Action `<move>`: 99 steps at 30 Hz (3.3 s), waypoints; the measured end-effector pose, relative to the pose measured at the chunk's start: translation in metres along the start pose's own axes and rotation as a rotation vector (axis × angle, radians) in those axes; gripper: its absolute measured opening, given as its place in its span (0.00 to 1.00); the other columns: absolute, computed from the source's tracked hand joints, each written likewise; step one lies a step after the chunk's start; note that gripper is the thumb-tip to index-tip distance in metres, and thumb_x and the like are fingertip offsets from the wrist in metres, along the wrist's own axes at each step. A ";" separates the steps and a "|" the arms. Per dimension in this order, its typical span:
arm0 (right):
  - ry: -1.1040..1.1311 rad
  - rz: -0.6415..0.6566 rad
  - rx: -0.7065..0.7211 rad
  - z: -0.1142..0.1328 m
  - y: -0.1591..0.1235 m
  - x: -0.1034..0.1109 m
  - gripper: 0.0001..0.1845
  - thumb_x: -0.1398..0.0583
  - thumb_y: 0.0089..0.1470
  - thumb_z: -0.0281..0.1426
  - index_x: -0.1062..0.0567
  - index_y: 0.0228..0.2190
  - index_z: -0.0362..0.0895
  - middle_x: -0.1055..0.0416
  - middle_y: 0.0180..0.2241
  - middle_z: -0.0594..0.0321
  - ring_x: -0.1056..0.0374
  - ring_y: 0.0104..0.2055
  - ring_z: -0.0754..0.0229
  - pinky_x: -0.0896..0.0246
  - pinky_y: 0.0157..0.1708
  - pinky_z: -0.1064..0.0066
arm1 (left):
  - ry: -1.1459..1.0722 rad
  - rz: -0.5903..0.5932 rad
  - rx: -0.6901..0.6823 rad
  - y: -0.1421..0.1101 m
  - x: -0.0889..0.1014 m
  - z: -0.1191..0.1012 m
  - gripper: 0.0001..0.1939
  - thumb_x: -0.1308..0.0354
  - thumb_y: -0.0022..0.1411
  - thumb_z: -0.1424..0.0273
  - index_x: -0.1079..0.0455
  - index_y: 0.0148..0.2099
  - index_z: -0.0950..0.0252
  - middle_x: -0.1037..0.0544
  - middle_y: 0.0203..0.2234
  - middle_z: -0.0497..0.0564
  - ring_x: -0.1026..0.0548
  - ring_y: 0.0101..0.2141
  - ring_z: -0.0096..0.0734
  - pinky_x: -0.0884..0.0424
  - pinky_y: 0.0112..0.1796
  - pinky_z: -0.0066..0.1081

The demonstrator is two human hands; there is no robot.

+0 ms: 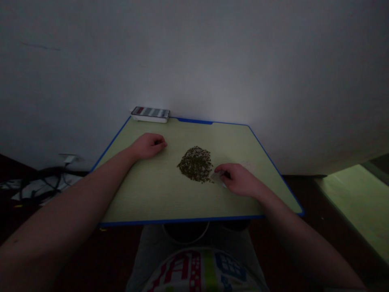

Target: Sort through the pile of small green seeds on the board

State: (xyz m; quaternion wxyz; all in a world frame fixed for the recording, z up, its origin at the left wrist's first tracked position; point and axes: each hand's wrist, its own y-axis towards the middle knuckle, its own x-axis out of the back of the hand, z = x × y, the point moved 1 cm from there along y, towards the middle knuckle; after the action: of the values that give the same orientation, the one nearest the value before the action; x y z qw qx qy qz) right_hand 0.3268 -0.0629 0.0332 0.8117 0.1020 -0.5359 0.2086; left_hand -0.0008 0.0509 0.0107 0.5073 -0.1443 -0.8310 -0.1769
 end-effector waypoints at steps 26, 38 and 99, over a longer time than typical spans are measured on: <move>-0.082 -0.129 -0.202 -0.004 -0.001 0.002 0.20 0.47 0.53 0.26 0.25 0.46 0.37 0.23 0.33 0.53 0.29 0.33 0.56 0.39 0.35 0.69 | -0.033 -0.006 -0.012 0.000 -0.001 0.003 0.18 0.51 0.58 0.57 0.29 0.31 0.66 0.30 0.19 0.48 0.35 0.22 0.28 0.43 0.26 0.28; -0.022 -0.158 -0.182 -0.007 -0.005 -0.001 0.19 0.46 0.53 0.26 0.25 0.46 0.38 0.23 0.30 0.56 0.30 0.30 0.59 0.40 0.32 0.71 | -0.003 0.009 -0.008 0.000 -0.002 0.003 0.19 0.52 0.58 0.57 0.28 0.32 0.67 0.30 0.20 0.48 0.34 0.23 0.29 0.42 0.26 0.29; 0.085 0.040 -0.029 -0.013 -0.004 0.008 0.20 0.43 0.51 0.29 0.23 0.46 0.41 0.24 0.28 0.62 0.33 0.26 0.62 0.42 0.28 0.72 | -0.010 0.012 0.019 0.000 0.001 0.000 0.19 0.51 0.57 0.57 0.28 0.33 0.67 0.29 0.20 0.48 0.34 0.23 0.29 0.42 0.27 0.29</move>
State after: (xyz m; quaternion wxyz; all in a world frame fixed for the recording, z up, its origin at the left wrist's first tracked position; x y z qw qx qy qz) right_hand 0.3418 -0.0601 0.0354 0.8308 0.0704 -0.5058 0.2211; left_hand -0.0008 0.0506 0.0114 0.5055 -0.1453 -0.8343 -0.1653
